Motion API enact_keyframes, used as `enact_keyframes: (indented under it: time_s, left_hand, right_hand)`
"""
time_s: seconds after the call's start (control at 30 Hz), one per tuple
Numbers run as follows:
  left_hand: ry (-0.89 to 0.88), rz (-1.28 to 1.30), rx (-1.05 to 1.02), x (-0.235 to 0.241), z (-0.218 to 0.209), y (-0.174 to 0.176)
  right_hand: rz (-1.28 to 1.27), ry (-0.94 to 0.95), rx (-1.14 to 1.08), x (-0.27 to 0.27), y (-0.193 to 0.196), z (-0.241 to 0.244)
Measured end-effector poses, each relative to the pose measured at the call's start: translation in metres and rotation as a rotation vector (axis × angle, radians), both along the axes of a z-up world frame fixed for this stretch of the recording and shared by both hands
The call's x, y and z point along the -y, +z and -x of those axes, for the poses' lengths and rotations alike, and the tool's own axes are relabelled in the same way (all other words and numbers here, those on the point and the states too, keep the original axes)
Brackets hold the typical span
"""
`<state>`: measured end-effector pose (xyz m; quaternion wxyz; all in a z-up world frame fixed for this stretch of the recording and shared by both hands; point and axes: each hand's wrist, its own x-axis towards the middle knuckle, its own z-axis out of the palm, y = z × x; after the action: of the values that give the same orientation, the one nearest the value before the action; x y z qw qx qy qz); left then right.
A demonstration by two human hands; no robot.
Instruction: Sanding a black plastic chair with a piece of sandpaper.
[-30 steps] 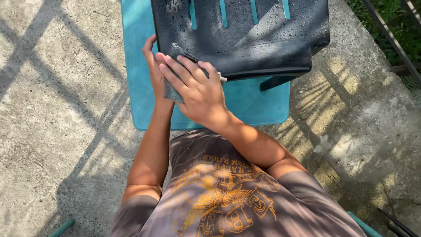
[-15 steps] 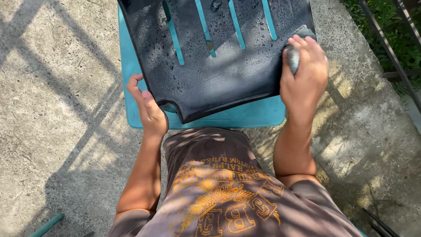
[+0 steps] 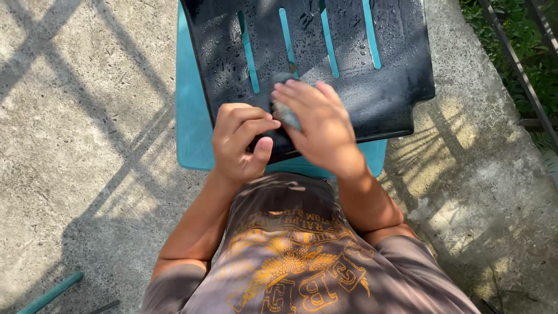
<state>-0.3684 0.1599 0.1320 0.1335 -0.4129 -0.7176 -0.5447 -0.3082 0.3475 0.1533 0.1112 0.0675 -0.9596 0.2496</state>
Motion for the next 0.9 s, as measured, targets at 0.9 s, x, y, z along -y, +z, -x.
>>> enact_keyframes:
  time_s: [0.9]
  left_hand:
    - [0.020, 0.071, 0.210, -0.010, -0.006, -0.001]
  right_hand:
    - [-0.059, -0.308, 0.023, -0.106, -0.012, -0.006]
